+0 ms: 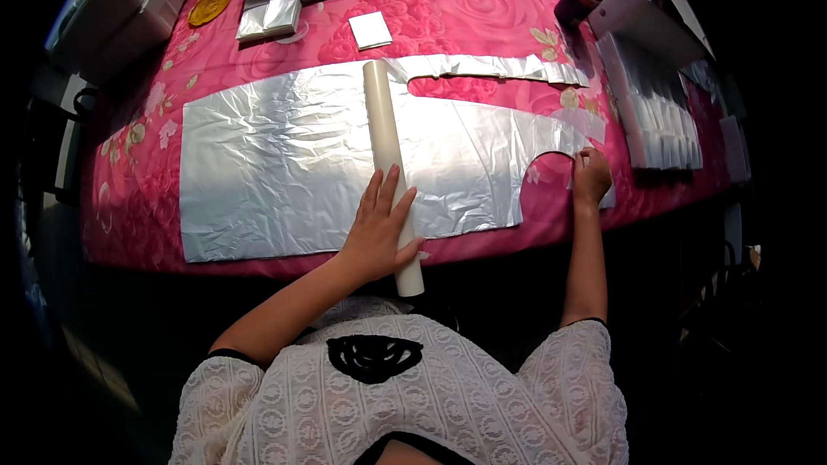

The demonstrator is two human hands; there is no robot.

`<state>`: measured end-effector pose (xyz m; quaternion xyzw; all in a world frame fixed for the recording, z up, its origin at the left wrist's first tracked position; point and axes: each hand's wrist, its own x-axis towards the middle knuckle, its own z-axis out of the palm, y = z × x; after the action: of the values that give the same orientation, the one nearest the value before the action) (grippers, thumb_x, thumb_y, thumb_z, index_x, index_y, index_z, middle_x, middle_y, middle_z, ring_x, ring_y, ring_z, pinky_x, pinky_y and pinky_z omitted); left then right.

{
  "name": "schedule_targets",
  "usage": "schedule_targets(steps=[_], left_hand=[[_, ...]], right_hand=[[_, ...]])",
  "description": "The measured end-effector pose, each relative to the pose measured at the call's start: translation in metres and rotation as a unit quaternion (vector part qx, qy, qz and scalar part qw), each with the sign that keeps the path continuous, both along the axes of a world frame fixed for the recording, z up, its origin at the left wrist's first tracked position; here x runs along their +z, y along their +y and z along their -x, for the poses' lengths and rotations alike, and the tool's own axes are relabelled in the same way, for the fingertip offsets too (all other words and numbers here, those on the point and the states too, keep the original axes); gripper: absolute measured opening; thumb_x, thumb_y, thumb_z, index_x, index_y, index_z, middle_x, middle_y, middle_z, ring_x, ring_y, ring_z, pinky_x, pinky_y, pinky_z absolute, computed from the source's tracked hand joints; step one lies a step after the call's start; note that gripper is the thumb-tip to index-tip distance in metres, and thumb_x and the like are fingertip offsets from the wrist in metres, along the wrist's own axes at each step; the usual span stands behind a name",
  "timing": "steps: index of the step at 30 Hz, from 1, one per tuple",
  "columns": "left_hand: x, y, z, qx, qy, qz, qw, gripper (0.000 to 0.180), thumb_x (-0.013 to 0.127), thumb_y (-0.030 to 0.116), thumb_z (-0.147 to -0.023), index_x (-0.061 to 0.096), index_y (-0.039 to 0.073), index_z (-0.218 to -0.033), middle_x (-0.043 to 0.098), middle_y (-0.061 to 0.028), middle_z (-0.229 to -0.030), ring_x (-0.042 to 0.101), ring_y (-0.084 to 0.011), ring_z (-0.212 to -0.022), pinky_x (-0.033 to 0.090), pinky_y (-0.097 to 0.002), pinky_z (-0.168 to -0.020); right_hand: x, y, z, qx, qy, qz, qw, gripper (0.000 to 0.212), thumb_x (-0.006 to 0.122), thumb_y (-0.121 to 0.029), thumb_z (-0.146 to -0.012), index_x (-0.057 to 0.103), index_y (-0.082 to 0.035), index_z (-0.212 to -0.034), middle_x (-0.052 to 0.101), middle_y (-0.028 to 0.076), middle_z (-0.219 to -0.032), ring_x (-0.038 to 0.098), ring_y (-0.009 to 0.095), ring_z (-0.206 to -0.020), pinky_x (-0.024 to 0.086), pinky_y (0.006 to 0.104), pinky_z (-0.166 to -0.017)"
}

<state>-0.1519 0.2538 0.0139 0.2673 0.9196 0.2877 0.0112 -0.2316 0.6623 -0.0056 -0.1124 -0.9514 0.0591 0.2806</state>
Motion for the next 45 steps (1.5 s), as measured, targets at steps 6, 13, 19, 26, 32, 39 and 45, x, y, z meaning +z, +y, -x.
schedule_targets(steps=[6,13,19,26,32,39,45], left_hand=[[0.005,0.002,0.001,0.003,0.020,-0.063,0.998,0.062,0.061,0.027,-0.079,0.039,0.001,-0.131,0.020,-0.0231,-0.144,0.019,-0.0400,-0.132,0.024,-0.0465,-0.106],[0.033,-0.011,0.012,0.103,-0.551,-0.545,0.624,0.034,0.053,0.020,-0.091,0.048,-0.001,-0.117,0.057,-0.0116,-0.104,0.058,-0.0166,-0.092,0.049,-0.0293,-0.080],[0.036,-0.135,0.037,0.212,-0.510,-0.385,0.739,0.015,0.063,0.019,-0.084,0.061,0.006,-0.090,0.062,-0.0022,-0.081,0.060,-0.0110,-0.076,0.048,-0.0250,-0.065],[0.013,-0.301,0.035,0.317,-0.344,-0.141,0.873,0.022,0.064,0.005,-0.078,0.058,0.001,-0.098,0.063,-0.0052,-0.086,0.060,-0.0127,-0.075,0.049,-0.0245,-0.067],[0.047,-0.249,0.046,0.271,0.118,0.188,0.937,0.027,0.051,-0.007,-0.077,0.057,0.001,-0.101,0.062,-0.0124,-0.100,0.059,-0.0281,-0.093,0.046,-0.0342,-0.083],[0.003,-0.056,0.040,0.024,0.038,-0.054,0.998,0.053,0.053,0.006,-0.082,0.037,-0.003,-0.132,0.035,-0.0189,-0.139,0.033,-0.0342,-0.129,0.028,-0.0400,-0.107],[-0.031,-0.020,0.045,0.003,0.039,0.013,0.999,0.068,0.049,0.013,-0.078,0.023,-0.008,-0.137,0.021,-0.0251,-0.144,0.019,-0.0372,-0.136,0.015,-0.0449,-0.111]], right_hand=[[0.063,-0.120,-0.023,0.126,-0.071,0.155,0.977,0.017,0.070,-0.011,-0.069,0.054,-0.004,-0.069,0.058,0.005,-0.068,0.055,0.021,-0.058,0.044,0.0331,-0.058],[0.086,-0.270,-0.083,0.437,-0.235,0.417,0.762,0.018,0.068,-0.010,-0.075,0.057,-0.002,-0.086,0.062,0.010,-0.083,0.060,0.022,-0.069,0.048,0.0334,-0.062],[0.099,-0.277,-0.108,0.467,-0.148,0.329,0.808,0.022,0.070,-0.013,-0.074,0.058,-0.003,-0.089,0.060,0.011,-0.090,0.060,0.029,-0.081,0.049,0.0363,-0.067],[0.060,-0.255,-0.130,0.243,-0.380,0.220,0.865,0.047,0.066,-0.050,-0.073,0.062,-0.004,-0.084,0.062,0.012,-0.070,0.062,0.030,-0.066,0.049,0.0379,-0.060],[0.055,-0.259,-0.133,0.219,-0.447,0.318,0.806,0.043,0.064,-0.042,-0.075,0.066,-0.001,-0.087,0.064,0.017,-0.072,0.064,0.031,-0.068,0.050,0.0375,-0.063],[0.058,-0.253,-0.132,0.200,-0.468,0.333,0.794,0.040,0.064,-0.040,-0.076,0.066,0.000,-0.084,0.065,0.017,-0.072,0.065,0.031,-0.068,0.050,0.0362,-0.064],[0.061,-0.241,-0.133,0.170,-0.490,0.363,0.775,0.043,0.065,-0.041,-0.077,0.066,0.002,-0.084,0.065,0.017,-0.071,0.066,0.028,-0.067,0.050,0.0338,-0.063]])
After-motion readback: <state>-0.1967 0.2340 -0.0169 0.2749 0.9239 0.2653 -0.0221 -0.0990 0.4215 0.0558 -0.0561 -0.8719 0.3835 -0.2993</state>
